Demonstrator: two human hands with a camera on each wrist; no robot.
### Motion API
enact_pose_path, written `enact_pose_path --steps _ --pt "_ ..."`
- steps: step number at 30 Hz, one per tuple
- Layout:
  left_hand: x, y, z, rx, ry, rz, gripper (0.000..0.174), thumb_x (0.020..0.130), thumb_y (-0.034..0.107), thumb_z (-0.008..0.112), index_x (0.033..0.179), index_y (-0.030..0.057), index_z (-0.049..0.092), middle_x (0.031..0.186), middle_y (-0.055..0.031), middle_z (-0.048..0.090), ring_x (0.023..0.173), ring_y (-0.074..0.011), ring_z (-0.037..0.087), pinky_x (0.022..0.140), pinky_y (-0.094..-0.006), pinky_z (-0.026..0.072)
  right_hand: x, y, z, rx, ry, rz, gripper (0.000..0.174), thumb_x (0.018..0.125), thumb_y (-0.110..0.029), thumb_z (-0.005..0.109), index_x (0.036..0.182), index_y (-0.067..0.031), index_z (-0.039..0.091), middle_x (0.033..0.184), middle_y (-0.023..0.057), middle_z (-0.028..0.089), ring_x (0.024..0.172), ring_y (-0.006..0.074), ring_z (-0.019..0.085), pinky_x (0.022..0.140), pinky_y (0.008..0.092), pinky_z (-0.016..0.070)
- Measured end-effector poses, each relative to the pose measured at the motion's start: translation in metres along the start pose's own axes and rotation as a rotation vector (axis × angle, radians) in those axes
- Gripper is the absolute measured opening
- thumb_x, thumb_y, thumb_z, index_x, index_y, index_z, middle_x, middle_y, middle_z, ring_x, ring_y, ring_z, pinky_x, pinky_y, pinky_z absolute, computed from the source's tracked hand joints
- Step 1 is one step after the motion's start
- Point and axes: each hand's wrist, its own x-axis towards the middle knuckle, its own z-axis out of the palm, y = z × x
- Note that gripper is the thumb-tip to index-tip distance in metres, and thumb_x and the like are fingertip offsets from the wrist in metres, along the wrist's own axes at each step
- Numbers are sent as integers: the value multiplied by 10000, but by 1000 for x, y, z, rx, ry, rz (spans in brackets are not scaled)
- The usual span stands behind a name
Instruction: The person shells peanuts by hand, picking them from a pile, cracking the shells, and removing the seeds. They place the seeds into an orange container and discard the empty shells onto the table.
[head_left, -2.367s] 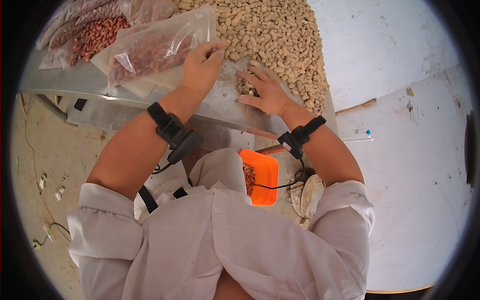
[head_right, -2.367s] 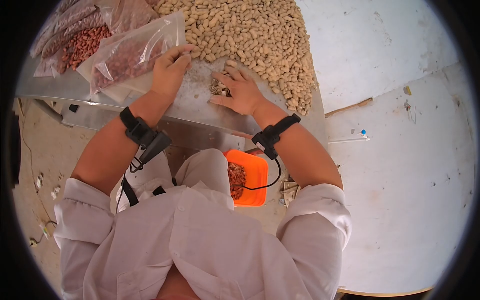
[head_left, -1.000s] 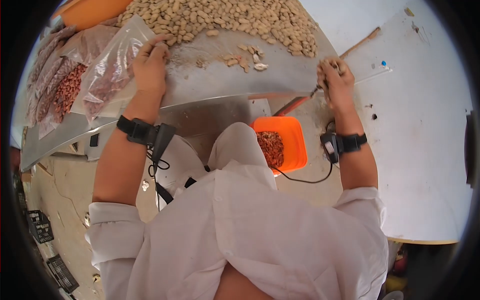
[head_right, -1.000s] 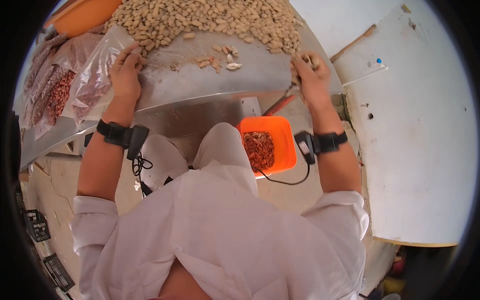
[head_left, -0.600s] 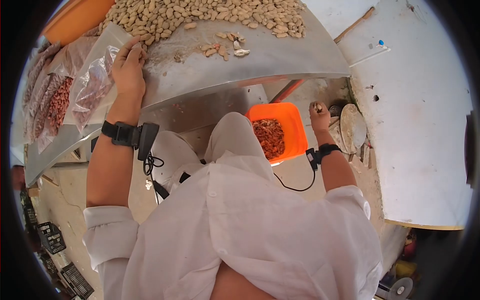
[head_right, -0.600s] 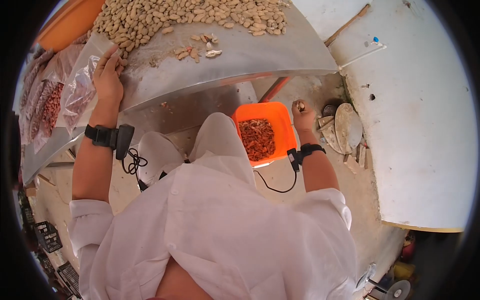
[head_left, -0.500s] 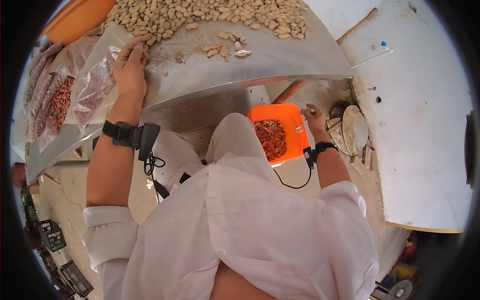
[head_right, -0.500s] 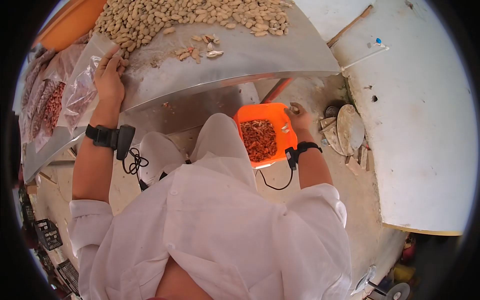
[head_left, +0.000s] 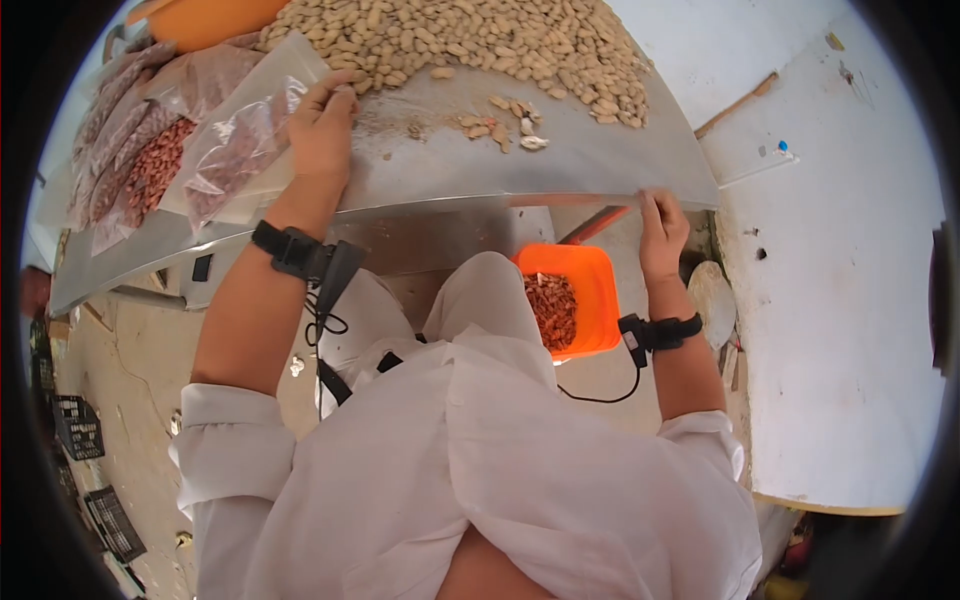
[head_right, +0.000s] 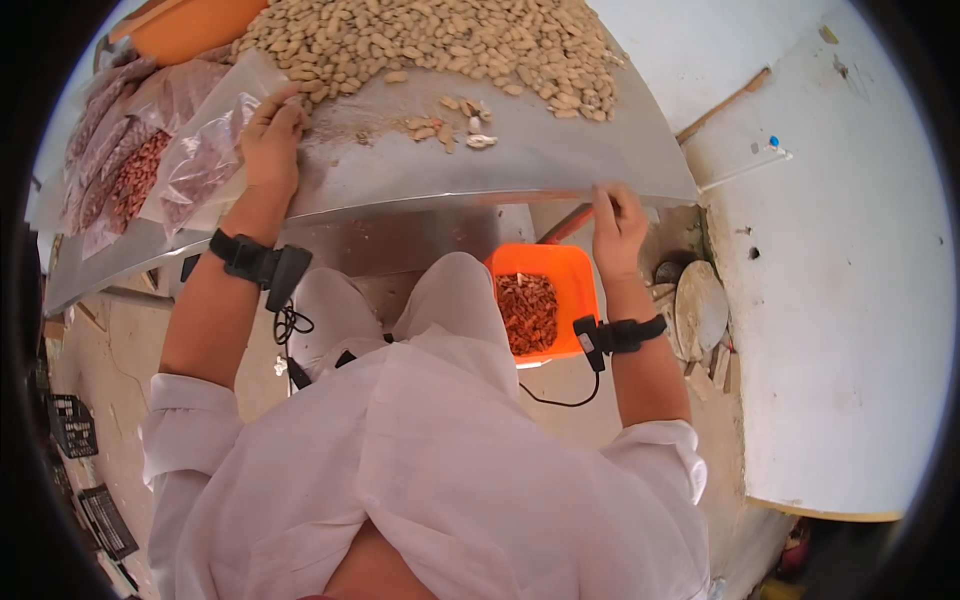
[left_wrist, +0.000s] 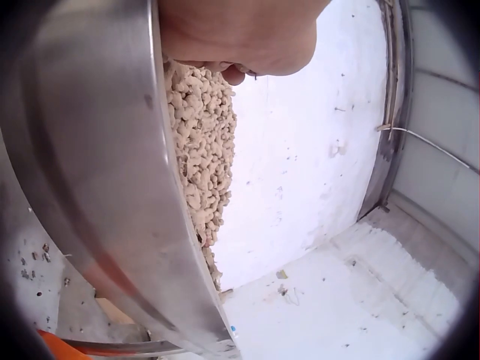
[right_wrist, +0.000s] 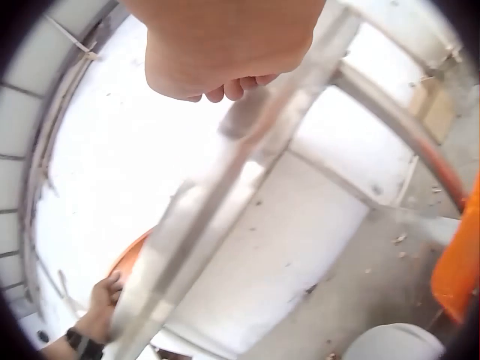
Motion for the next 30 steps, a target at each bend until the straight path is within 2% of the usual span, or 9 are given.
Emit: enact_pose_path --steps 3,6,8,9,10,12,19,24,30 --pt "-1 0 -8 158 -20 -64 202 818 63 527 980 13 637 821 -31 593 722 -93 535 646 -201 420 42 -45 47 156 -274 78 267 843 -181 595 1057 -22 593 922 46 601 863 121 539 775 256 431" --pt "12 -54 -20 779 -45 610 281 865 131 482 1131 97 568 1108 -104 578 966 -203 569 888 -324 426 73 -45 93 -66 -396 -147 424 839 -268 601 1182 -27 537 1116 105 562 1029 184 511 879 310 407" --pt "-12 0 2 401 27 35 271 798 108 549 1055 63 626 992 -97 633 891 -204 595 795 -296 462 79 -66 110 -57 -498 -19 561 831 -328 600 1275 -18 454 1229 161 495 1129 245 458 954 335 359" --pt "-19 6 3 447 49 284 264 799 129 564 1044 55 629 927 -133 637 825 -209 592 755 -313 467 76 -82 116 -1 -512 1 541 821 -281 613 1224 45 461 1175 192 516 1086 268 495 935 336 374" --pt "-21 10 12 345 118 300 250 786 102 566 1022 42 624 892 -142 628 761 -225 585 716 -331 471 81 -77 119 -33 -540 -47 546 821 -273 614 1231 48 452 1174 182 520 1083 249 497 918 323 389" --pt "-34 29 18 301 131 303 199 789 76 547 967 17 615 824 -131 619 716 -217 580 673 -338 462 73 -122 112 67 -666 184 548 819 -260 615 1238 50 446 1194 177 509 1086 239 497 899 312 404" --pt "-54 79 7 135 -13 -19 215 801 67 508 983 -8 593 706 -134 574 608 -180 536 582 -310 444 50 -165 153 -170 -686 -380 504 808 -192 610 1220 54 454 1191 186 500 1075 272 508 877 336 418" --pt "-49 63 13 142 42 51 239 797 76 503 1003 -11 587 732 -142 592 627 -192 552 600 -317 451 38 -191 178 -239 -681 -528 369 786 -159 620 1092 38 556 1130 207 525 1018 356 517 880 394 408" --pt "-48 61 14 176 48 156 224 793 76 494 970 2 609 770 -173 608 664 -247 580 629 -340 458 35 -189 184 -213 -538 -717 197 771 -126 602 909 14 608 946 171 581 887 356 549 785 403 439"
